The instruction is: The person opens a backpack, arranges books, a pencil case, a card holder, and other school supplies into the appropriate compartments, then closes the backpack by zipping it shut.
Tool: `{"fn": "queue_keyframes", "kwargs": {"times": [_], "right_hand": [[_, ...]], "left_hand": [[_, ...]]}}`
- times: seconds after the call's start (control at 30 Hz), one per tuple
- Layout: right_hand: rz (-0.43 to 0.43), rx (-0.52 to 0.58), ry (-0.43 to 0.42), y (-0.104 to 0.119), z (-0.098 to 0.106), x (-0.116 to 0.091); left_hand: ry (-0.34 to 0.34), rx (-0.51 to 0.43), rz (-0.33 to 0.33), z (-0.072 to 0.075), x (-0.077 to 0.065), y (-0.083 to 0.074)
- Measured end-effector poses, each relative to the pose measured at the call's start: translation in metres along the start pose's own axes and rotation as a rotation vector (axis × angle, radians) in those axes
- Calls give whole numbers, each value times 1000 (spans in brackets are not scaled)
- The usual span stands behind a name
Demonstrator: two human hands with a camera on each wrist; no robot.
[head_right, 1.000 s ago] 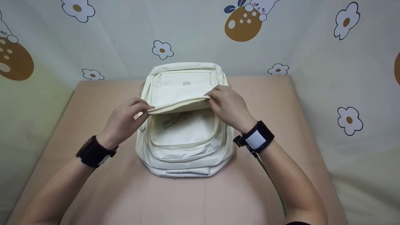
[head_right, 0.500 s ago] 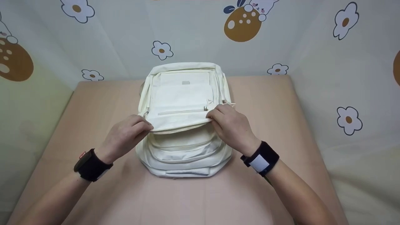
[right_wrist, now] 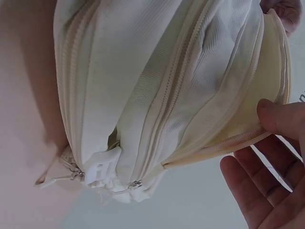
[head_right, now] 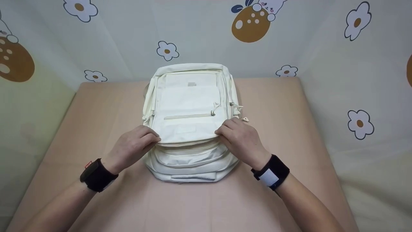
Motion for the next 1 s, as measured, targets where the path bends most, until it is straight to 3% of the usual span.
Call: {"fn": "queue_keyframes", "kwargs": {"times": [0.23,0.57,0.8,1.0], "right_hand": [[12,55,-13,-1,-3,-8],[81,31,-3,0,-9,-19],[69,63,12,0,-12,-24],[38,74,-29,3,-11,-19]], "left_hand": [[53,9,0,-6,-6,-2],[134,-35,-31,-14,-16,-5],[141,-87,-16,-21,-22,-3],[160,-114,-2,-25,-25,-3]]}}
Point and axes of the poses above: each hand's wrist, its own x-axis towards the middle knuckle, its own z-axis out of the back of the hand, y = z × x, the point moved 8 cm from there along x, towards the middle knuckle, and after that the axes turned 5 degrees about -z, right-handed, at the moved point
